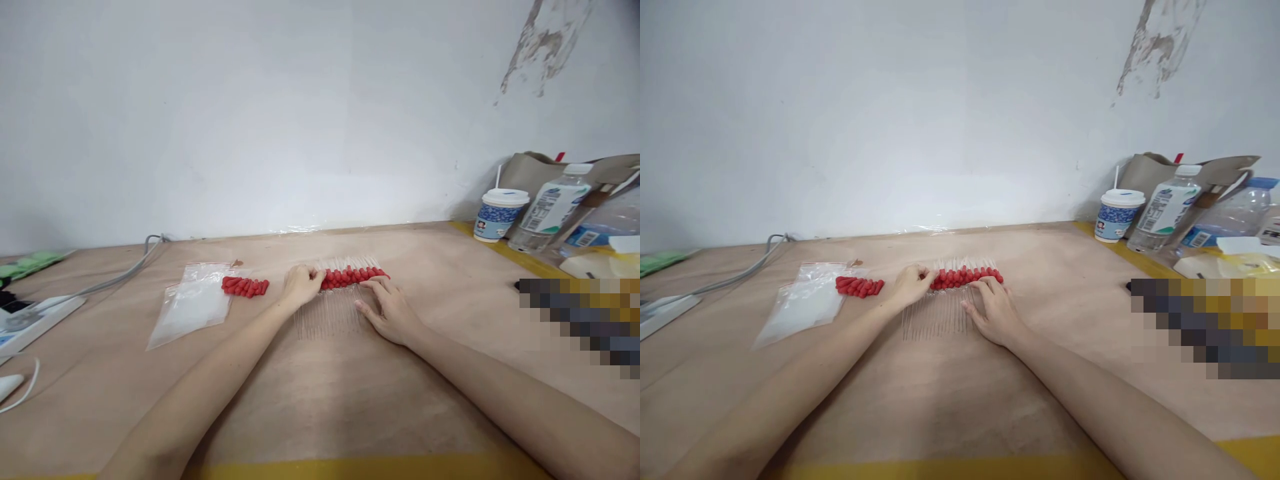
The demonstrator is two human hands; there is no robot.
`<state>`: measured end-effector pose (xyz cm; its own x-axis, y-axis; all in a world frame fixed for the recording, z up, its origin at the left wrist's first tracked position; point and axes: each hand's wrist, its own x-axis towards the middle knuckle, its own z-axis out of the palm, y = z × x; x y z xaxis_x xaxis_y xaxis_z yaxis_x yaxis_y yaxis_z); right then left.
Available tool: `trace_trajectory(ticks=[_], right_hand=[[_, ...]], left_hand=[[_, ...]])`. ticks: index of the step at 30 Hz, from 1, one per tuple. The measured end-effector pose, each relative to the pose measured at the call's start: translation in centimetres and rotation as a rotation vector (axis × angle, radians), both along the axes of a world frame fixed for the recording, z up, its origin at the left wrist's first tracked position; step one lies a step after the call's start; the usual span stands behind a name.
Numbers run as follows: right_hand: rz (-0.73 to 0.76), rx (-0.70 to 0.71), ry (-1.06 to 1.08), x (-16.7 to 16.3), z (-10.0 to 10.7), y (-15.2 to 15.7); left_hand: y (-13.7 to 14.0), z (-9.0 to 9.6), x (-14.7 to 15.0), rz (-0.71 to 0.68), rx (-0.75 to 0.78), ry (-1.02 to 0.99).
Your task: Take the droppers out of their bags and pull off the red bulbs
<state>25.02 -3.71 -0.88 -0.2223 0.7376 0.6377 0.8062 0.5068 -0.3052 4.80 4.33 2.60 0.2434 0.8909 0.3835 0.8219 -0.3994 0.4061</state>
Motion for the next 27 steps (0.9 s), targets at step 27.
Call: trace_trajectory(ticks=[27], right_hand=[[0.224, 0.297, -0.210, -1.9, 0.5, -1.1]], left_hand=[[-6.6, -1.2, -6.2, -0.482, 0.874, 0.262]])
